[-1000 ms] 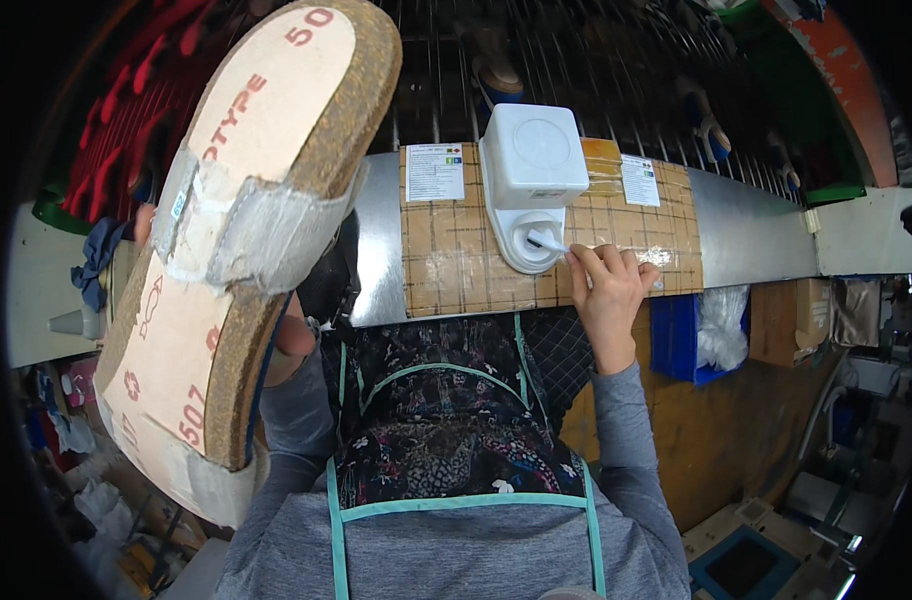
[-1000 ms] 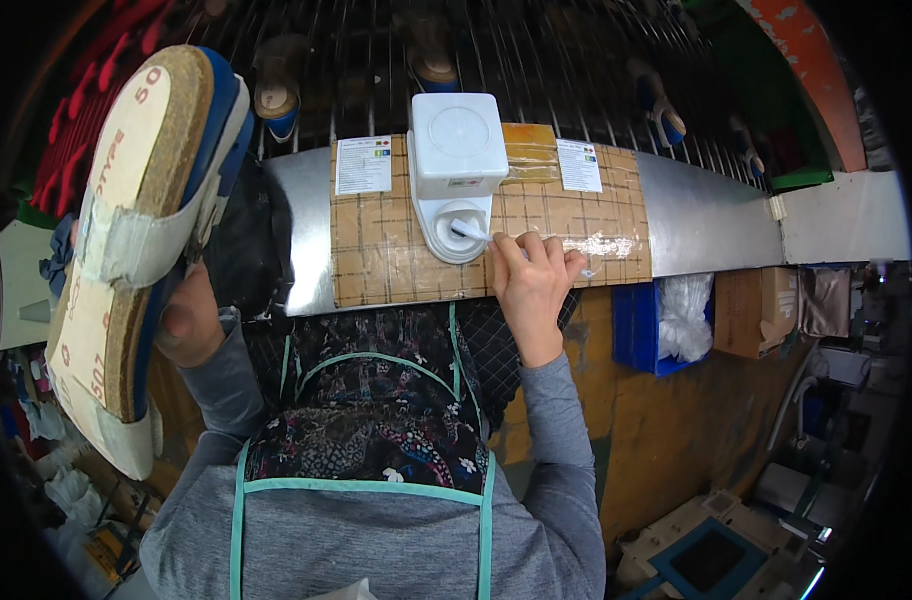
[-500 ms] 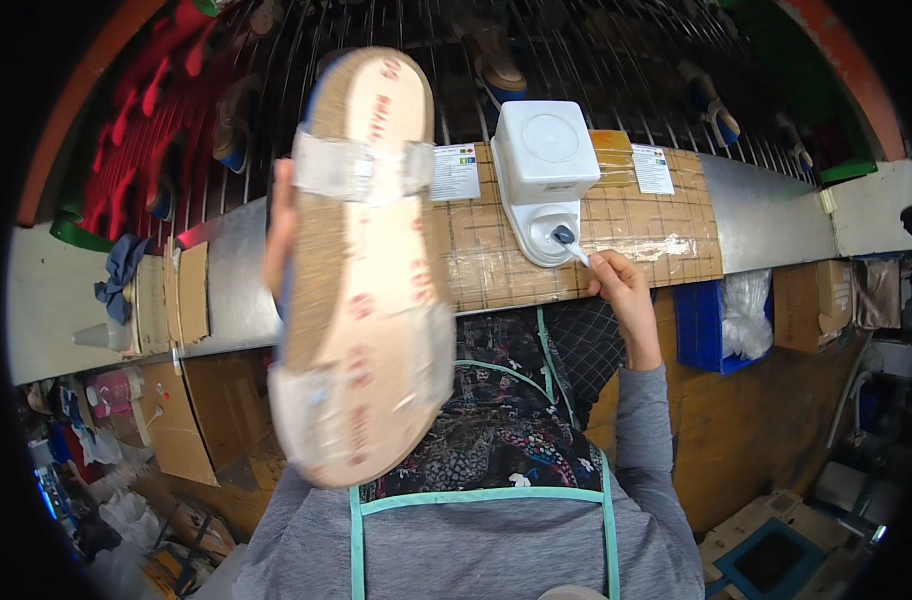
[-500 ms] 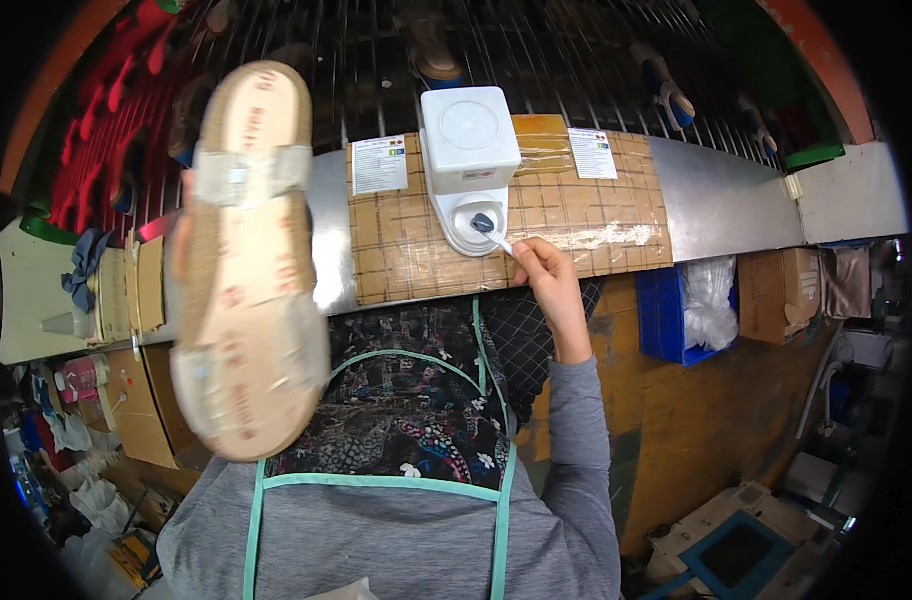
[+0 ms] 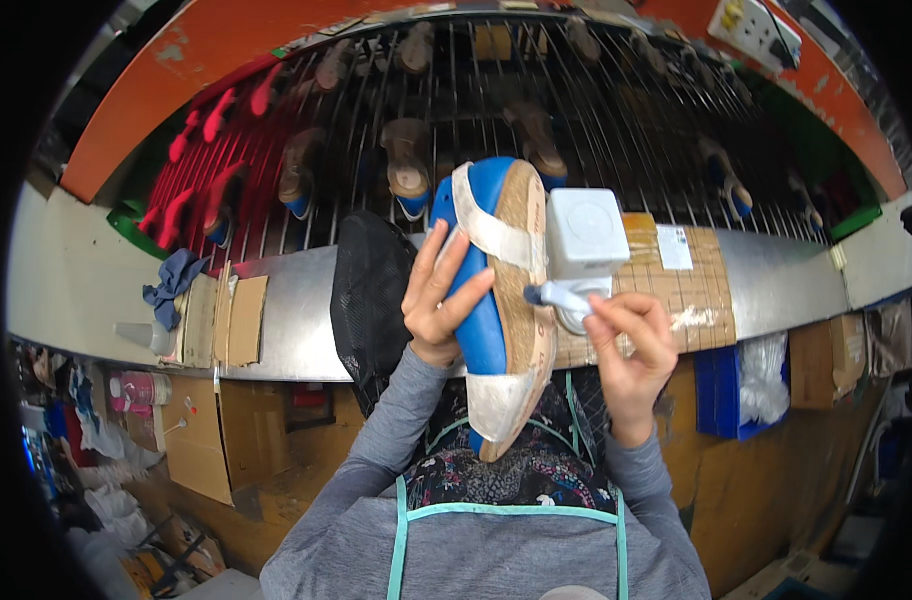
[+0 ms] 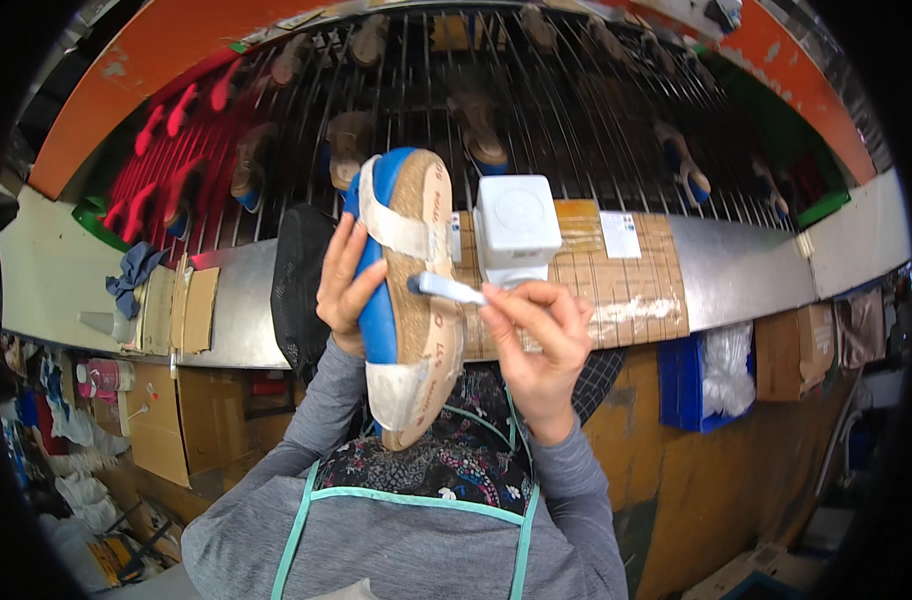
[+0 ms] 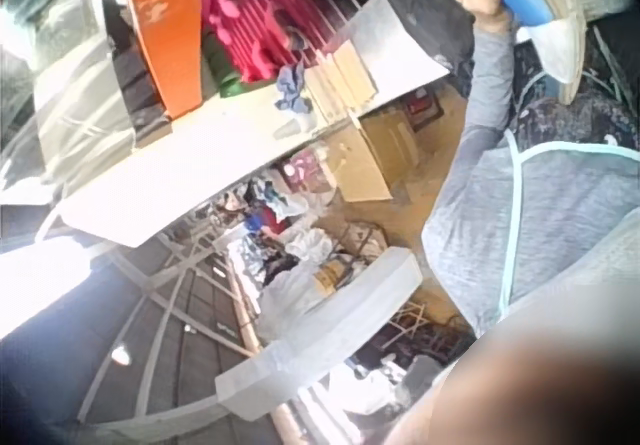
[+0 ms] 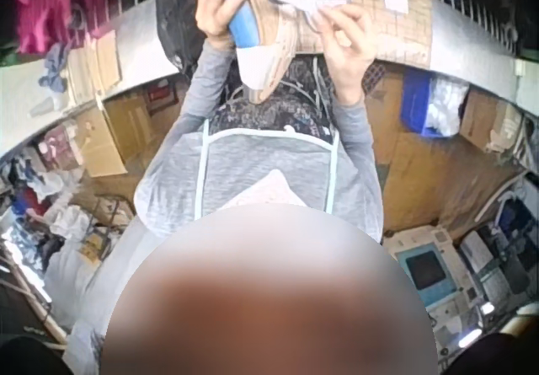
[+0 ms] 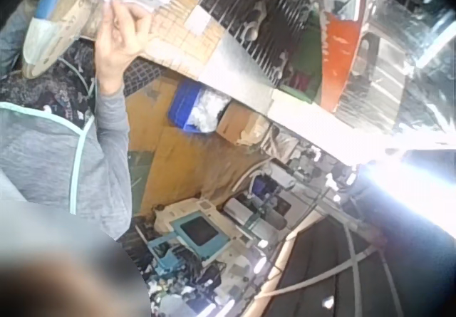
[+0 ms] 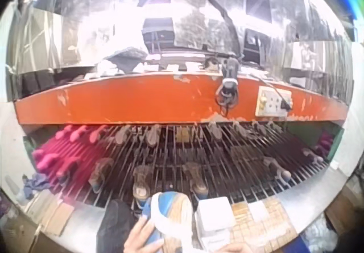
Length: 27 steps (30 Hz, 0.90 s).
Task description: The person applies glue to the sole and strap of a blue and white sandal using a brush. They repeatedly dip the brush into a white container and spread the adhesive along the edges. After finishing, they place the sandal on a rack and pack a black plastic bag into a cardboard box.
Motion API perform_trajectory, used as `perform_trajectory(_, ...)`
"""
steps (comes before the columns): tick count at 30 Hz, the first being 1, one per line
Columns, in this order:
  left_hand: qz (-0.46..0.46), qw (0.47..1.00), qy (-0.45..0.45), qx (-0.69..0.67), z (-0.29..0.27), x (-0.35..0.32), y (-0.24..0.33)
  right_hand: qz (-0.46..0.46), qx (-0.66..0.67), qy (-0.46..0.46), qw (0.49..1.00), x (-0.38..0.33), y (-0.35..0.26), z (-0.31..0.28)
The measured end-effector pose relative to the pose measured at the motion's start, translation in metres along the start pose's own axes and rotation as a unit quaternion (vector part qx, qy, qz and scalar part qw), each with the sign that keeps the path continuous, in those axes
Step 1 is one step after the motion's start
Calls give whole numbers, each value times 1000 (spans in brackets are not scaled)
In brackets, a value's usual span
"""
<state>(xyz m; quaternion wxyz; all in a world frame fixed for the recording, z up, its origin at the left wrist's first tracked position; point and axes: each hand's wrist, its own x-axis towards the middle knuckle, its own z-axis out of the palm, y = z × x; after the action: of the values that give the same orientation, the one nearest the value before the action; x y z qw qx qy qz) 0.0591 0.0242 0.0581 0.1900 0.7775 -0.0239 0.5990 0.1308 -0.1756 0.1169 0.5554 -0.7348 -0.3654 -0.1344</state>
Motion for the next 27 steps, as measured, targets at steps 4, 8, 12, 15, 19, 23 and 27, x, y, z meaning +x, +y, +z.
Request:
perform_trajectory(4, 9, 1000, -2, 15, -8, -1, 6, 58, 105, -1, 993, -1, 2, 21)
perform_trajectory(8, 24, 999, -12, 41, -13, 0, 7, 38, 71, 16, 997, 8, 5, 30)
perform_trajectory(12, 37, 998, -9, 49, -17, 3, 7, 13, 39, 45, 998, 26, 4, 33)
perform_trajectory(15, 44, 998, -5, 54, -18, 5, 7, -25, -8, 55, 998, 42, 4, 31)
perform_trajectory(19, 46, 998, -5, 53, -18, 6, 6, -96, -82, 89, 988, 58, 4, 29)
perform_trajectory(23, 50, 997, -3, 50, -19, 7, 6, -148, -104, 71, 981, 61, 3, 23)
perform_trajectory(27, 52, 997, -6, 52, -19, 9, 5, -158, -105, 51, 980, 57, 2, 20)
